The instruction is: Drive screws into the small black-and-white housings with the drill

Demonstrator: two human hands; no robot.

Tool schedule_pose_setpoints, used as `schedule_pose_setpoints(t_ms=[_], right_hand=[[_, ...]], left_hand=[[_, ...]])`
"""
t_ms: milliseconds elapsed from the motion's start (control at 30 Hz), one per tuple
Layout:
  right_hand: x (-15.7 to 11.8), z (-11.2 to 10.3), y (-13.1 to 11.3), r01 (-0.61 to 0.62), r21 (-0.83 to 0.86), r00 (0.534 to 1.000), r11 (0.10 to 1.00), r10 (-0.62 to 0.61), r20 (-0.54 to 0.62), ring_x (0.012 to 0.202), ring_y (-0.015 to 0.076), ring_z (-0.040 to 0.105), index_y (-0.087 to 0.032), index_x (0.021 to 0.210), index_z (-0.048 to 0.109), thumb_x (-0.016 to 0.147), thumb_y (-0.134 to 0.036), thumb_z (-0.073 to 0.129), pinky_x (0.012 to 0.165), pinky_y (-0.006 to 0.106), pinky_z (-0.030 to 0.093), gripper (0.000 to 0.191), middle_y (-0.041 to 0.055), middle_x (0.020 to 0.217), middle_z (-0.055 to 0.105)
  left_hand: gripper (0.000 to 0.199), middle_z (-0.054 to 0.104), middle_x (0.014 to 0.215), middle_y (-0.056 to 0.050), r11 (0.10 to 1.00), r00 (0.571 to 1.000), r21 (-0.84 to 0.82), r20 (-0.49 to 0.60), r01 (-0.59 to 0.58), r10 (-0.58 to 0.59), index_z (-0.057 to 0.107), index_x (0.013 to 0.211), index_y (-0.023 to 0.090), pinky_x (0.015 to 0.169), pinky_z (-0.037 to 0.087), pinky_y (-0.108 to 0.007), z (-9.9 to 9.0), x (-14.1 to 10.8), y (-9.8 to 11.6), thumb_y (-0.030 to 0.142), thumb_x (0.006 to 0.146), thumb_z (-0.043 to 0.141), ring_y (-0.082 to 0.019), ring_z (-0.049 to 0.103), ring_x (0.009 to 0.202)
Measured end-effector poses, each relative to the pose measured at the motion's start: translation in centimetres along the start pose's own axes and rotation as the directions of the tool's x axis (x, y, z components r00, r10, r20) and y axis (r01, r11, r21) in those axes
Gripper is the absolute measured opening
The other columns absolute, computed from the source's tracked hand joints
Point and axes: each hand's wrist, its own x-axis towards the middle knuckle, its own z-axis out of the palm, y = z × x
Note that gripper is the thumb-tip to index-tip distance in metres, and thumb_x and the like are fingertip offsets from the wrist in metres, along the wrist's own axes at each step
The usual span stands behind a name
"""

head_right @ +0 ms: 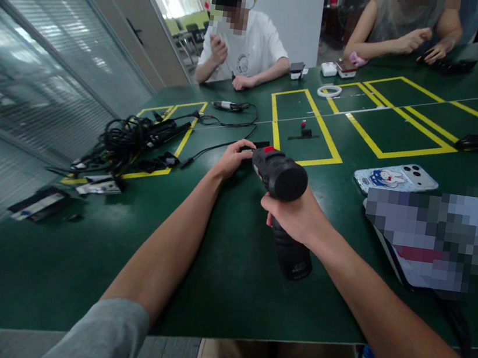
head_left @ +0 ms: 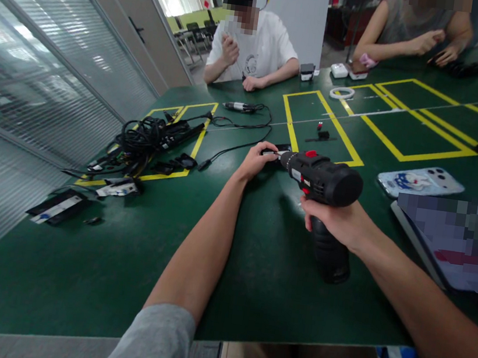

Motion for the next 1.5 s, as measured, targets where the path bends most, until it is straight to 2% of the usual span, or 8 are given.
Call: schedule_pose_setpoints(t_ms=[400,700,1167,1333,1500], right_hand=[[-0.06,0.17,-0.57,-0.027,0.007,1.000,1.000,0.027,-0.014,0.052,0.0180,0.058,-0.020,0.071,0.063,0.074,-0.022,0.064,0.058,0.034,0.044,0.004,0.0008,0.054,0.062],[-0.09,0.24,-0.42,0.017,0.004,1.000,1.000,-0.017,-0.008,0.052,0.0170,0.059,-0.020,0.072,0.061,0.076,-0.022,0.063,0.058,0.033,0.044,0.005,0.0001,0.053,0.062],[-0.05,0.06,-0.06,0.016,-0.001,1.000,1.000,-0.016,-0.011,0.052,0.0167,0.059,-0.020,0.071,0.061,0.077,-0.022,0.063,0.057,0.031,0.046,0.007,0.0003,0.054,0.063],[0.12,-0.03,0.28,0.028,0.024,1.000,0.999,-0.028,-0.009,0.052,0.0175,0.060,-0.021,0.075,0.063,0.077,-0.021,0.064,0.056,0.032,0.046,0.002,-0.0003,0.055,0.063],[0.06,0.06,0.12,0.021,-0.015,1.000,1.000,-0.021,-0.010,0.052,0.0169,0.060,-0.020,0.070,0.062,0.078,-0.022,0.063,0.057,0.032,0.047,0.008,0.0007,0.054,0.063]], left_hand=[[0.023,0.065,0.098,-0.003,1.000,1.000,0.001,-0.003,-0.020,0.020,0.066,0.091,0.018,0.091,0.044,-0.032,-0.03,0.00,-0.26,0.024,0.069,0.062,-0.018,0.056,0.094],[0.023,0.065,0.097,-0.002,1.000,1.000,0.012,-0.003,-0.018,0.018,0.066,0.090,0.018,0.092,0.043,-0.033,-0.03,0.11,-0.45,0.024,0.069,0.062,-0.019,0.056,0.094],[0.023,0.064,0.098,-0.002,1.000,1.000,0.002,0.008,-0.024,0.024,0.066,0.091,0.018,0.091,0.043,-0.032,-0.06,-0.02,-0.24,0.025,0.070,0.062,-0.018,0.056,0.095],[0.023,0.064,0.098,-0.002,1.000,1.000,0.021,0.004,-0.003,0.003,0.065,0.091,0.019,0.091,0.043,-0.032,-0.06,-0.02,-0.15,0.026,0.069,0.061,-0.018,0.055,0.095],[0.022,0.064,0.097,-0.002,0.999,1.000,0.027,0.004,-0.017,0.017,0.065,0.091,0.019,0.093,0.043,-0.033,-0.07,0.08,-0.27,0.025,0.070,0.061,-0.019,0.056,0.095]])
